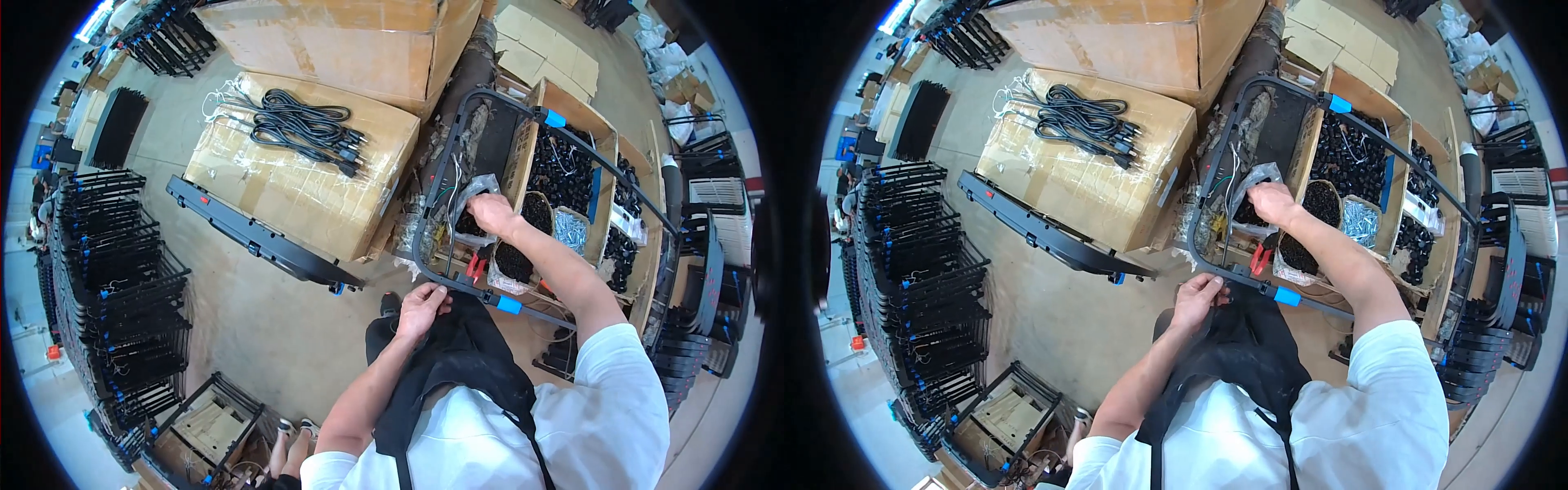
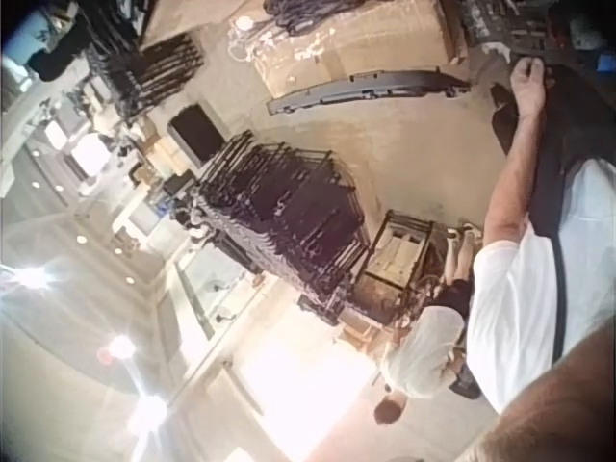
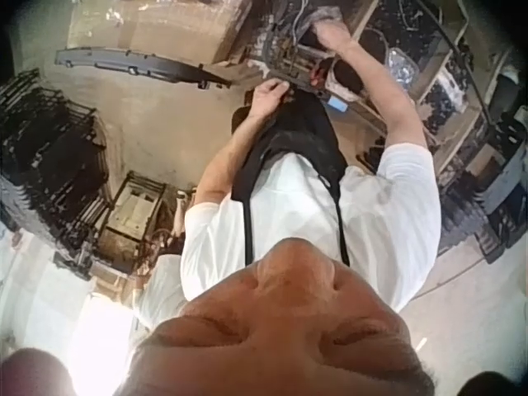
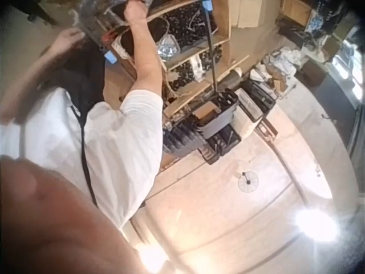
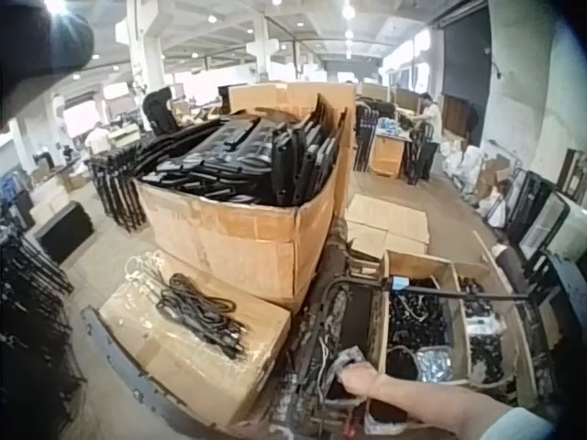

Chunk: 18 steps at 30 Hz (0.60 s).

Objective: Assembling plastic backrests and hardware onto metal folding chair frames using an electric screwdriver.

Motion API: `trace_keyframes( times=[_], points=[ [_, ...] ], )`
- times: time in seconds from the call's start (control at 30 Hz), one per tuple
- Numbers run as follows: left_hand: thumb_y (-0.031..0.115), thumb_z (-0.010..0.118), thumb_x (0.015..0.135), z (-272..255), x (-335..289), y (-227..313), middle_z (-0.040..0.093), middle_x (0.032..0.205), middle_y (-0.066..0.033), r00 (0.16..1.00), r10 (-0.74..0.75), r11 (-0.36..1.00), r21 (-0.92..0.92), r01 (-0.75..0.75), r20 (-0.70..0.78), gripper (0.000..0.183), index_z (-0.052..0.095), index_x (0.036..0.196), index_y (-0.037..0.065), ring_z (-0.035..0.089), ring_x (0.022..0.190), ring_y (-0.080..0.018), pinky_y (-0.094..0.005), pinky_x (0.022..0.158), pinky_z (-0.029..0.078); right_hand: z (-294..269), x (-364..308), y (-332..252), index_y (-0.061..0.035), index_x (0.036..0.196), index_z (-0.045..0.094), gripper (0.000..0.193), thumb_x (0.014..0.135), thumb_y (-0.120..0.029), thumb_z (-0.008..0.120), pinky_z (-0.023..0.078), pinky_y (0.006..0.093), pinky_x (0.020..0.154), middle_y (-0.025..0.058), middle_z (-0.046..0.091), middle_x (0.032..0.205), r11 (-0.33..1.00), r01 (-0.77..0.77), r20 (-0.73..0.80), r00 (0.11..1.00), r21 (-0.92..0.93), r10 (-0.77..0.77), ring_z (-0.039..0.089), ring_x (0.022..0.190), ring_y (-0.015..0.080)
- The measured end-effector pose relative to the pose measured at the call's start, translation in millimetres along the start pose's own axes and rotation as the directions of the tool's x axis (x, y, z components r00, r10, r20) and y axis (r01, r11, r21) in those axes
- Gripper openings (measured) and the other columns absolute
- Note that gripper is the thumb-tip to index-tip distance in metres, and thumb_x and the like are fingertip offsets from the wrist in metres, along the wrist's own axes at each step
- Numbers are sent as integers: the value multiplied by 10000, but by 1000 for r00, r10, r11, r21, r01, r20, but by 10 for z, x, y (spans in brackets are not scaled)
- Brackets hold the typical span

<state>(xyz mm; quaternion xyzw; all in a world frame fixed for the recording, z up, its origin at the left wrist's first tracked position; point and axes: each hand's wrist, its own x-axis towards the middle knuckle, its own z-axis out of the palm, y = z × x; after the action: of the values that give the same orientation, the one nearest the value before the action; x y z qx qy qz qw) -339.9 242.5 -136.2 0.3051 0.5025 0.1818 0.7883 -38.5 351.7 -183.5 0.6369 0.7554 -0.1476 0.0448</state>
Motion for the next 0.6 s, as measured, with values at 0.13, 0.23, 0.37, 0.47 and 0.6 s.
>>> trace_keyframes(
  times=[0.13,0.23,0.37,0.47,0.6],
  points=[
    [219,658,1064,-24,7,-2,744,933,-57,999,12,1000,-11,-12,39,217,727,1063,14,685,770,-116,-281,737,585,-280,-239,70,12,990,749,215,918,-180,684,588,451,757,232,762,943,885,-107,-56,987,454,148,756,782,342],
    [220,648,1066,-79,39,-37,746,926,-50,998,13,999,-50,-10,61,199,724,1057,37,682,741,-106,-264,697,559,-720,-459,-86,7,1038,681,277,1064,-258,608,543,343,633,88,734,878,507,-423,345,906,751,244,718,694,158],
    [201,654,1070,-126,61,-26,749,911,-58,998,-3,997,-75,8,65,175,712,1081,36,700,727,-126,-267,679,576,-1184,-734,-625,-13,1156,558,266,1126,-272,503,468,266,496,95,740,960,353,-444,394,895,823,208,713,666,134],
    [202,648,1074,-131,92,-16,746,908,-52,994,-5,998,-62,11,108,172,712,1075,43,702,720,-132,-273,680,582,-1210,-958,-1067,-50,1172,559,202,1113,-242,535,474,248,496,74,720,891,273,-430,378,898,861,224,714,646,135],
    [203,649,1076,-115,119,-46,745,907,-49,990,-35,994,-101,49,139,169,711,1072,45,703,714,-138,-274,674,581,-951,-1191,-1672,8,1219,618,340,1042,-277,672,546,335,584,40,706,801,670,-193,-6,959,717,283,685,622,145]
  ],
)
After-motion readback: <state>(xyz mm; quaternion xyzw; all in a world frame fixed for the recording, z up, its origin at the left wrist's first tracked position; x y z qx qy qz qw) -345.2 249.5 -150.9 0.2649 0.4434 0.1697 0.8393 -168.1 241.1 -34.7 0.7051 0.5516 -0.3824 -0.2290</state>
